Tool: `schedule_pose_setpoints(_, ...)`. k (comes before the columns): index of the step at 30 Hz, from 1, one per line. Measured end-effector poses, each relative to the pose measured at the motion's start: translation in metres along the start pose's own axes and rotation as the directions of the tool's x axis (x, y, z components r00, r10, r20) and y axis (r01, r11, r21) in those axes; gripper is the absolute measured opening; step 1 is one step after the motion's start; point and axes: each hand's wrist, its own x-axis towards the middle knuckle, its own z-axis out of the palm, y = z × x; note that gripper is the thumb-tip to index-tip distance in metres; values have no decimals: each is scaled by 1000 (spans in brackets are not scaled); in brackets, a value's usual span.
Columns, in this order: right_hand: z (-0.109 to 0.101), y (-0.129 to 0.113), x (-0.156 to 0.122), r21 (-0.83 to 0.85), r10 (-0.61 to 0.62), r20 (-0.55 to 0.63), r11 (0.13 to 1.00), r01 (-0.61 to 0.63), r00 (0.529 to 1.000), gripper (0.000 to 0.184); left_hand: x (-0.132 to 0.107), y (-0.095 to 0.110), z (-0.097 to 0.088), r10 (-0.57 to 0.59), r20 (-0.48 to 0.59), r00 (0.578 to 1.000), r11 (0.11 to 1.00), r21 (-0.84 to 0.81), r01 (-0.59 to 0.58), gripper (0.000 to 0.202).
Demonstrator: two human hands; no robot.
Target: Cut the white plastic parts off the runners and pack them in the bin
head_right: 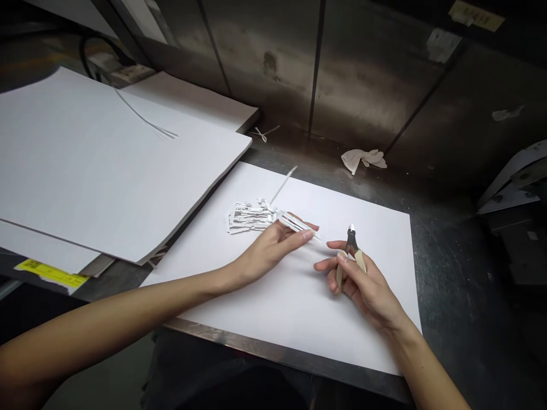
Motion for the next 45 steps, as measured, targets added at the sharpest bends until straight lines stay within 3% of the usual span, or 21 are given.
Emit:
schedule_pose_setpoints(2, 2, -2, 0, 7, -19, 12, 1000, 19, 1000, 43, 1, -2, -3, 11, -129, 992, 998, 70, -2, 38)
schedule_pose_setpoints(5, 4, -4, 0, 35, -40, 27, 999, 39, 999, 51, 0, -6, -5, 8, -210, 978, 984, 174, 29, 41)
schedule_pose_setpoints(11, 2, -4, 0, 52, -109, 27, 993, 108, 994, 49, -1, -6, -4, 28, -180, 983, 976, 217, 12, 47)
schedule_pose_setpoints(19, 3, -2, -1, 108, -159, 53, 982, 152, 986, 46, 2, -5, -3, -102, -132, 986, 988, -127, 85, 53)
schedule_pose_setpoints(29, 2, -4, 2, 24, -238, -87, 970, 241, 967, 53, 0, -8, -3, -91, -129, 987, 992, -104, 77, 50)
schedule_pose_setpoints(32, -1, -3, 1, -44, -231, -103, 973, 228, 967, 56, 1, -13, -4, -54, -102, 993, 991, -131, 41, 39)
schedule_pose_setpoints(35, -4, 2, 1, -228, -264, -135, 946, 230, 955, 55, 3, -16, -4, -11, -94, 995, 990, -141, -2, 33)
schedule_pose_setpoints(41, -11, 13, 1, -611, -427, -89, 737, 289, 900, 46, 4, -17, -4, 97, -138, 986, 986, -119, -114, 29)
schedule_pose_setpoints(45, -14, 14, 1, -703, -468, -75, 651, 287, 881, 44, 3, -15, -2, 138, -112, 984, 977, -146, -154, 24)
